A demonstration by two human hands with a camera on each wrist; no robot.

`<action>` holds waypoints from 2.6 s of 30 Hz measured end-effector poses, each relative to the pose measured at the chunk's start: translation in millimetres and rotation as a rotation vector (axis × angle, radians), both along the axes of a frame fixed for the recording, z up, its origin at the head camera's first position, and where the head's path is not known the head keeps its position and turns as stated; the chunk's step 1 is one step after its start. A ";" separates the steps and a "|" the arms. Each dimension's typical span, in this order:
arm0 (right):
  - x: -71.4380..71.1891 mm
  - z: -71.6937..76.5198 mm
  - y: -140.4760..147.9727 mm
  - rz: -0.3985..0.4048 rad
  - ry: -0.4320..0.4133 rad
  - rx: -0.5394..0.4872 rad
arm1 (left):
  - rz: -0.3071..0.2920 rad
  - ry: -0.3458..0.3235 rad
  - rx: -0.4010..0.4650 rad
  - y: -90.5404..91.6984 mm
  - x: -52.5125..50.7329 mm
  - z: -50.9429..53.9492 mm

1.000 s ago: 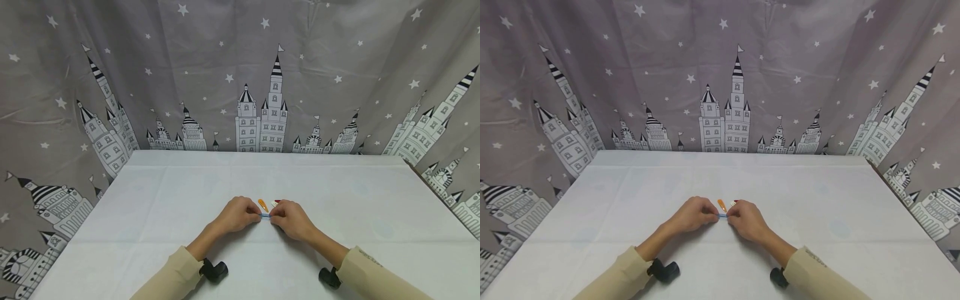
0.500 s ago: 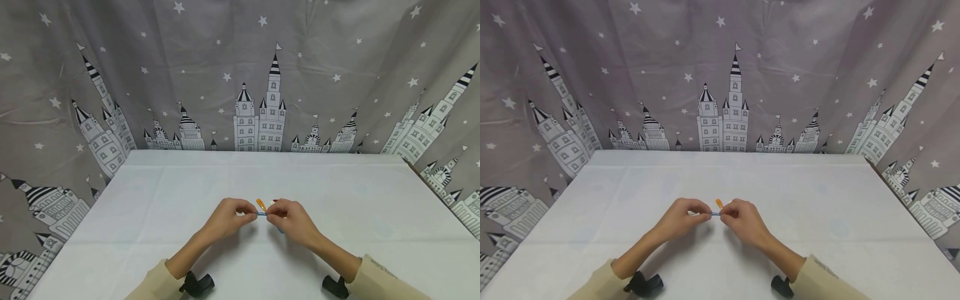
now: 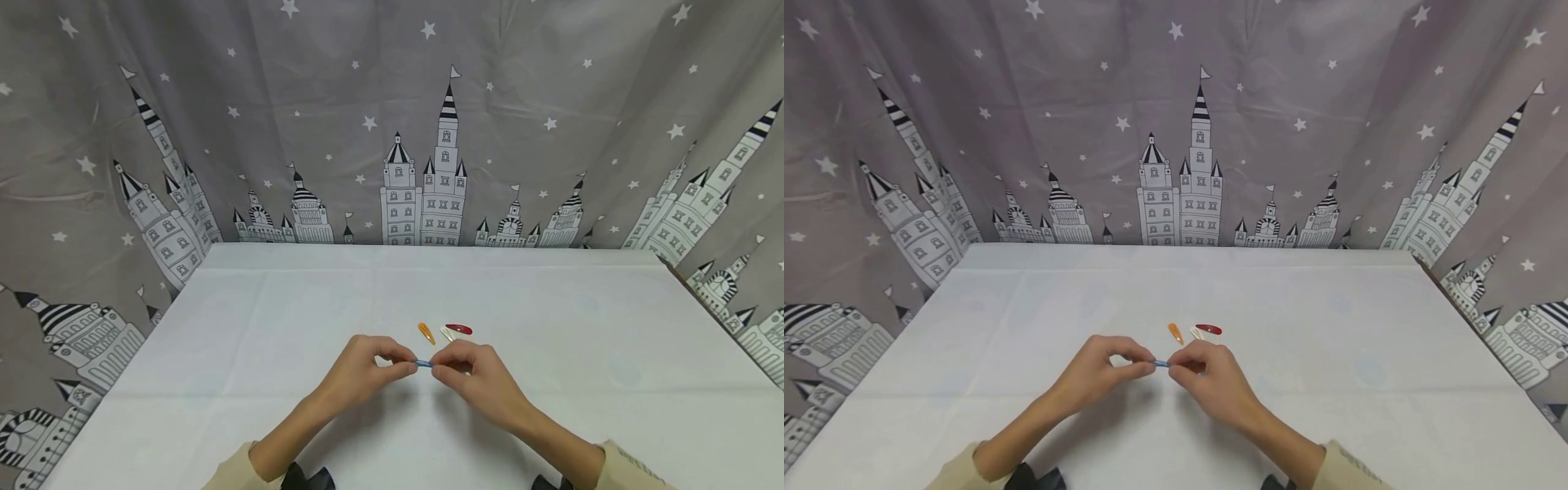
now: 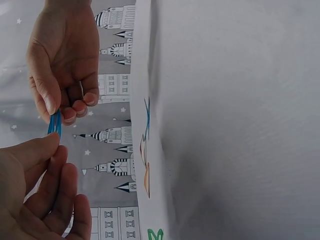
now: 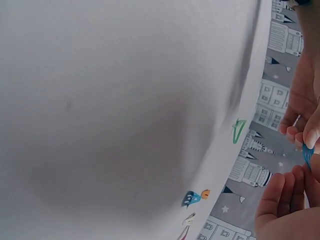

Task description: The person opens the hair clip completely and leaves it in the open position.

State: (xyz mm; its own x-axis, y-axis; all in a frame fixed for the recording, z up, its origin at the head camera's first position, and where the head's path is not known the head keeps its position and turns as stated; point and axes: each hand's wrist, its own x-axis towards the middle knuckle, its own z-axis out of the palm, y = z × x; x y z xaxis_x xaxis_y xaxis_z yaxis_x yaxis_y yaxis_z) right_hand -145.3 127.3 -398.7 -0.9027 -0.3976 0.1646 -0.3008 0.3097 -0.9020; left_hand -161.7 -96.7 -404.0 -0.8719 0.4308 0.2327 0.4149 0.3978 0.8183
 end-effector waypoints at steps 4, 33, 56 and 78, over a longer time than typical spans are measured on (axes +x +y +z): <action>1.8 -2.6 0.6 0.005 0.001 -0.001 | -0.018 0.004 0.023 -1.6 4.3 -2.1; 10.2 -14.8 -3.3 0.080 0.084 0.028 | -0.068 -0.047 0.043 -7.2 12.6 -6.5; 13.6 -16.4 -1.3 0.134 0.158 -0.006 | -0.207 -0.035 0.076 -10.5 12.5 -3.4; 17.7 -18.2 -3.9 0.181 0.197 -0.090 | -0.259 0.004 0.104 -14.7 14.5 -5.4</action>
State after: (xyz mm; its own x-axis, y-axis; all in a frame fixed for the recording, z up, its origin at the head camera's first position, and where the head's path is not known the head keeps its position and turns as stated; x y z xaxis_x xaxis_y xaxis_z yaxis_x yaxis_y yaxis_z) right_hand -127.6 123.4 -416.9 -0.7655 -0.5253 0.3716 -0.5163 0.1566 -0.8420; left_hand -147.2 -111.4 -409.3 -0.7349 0.6127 0.2906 0.4949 0.1917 0.8475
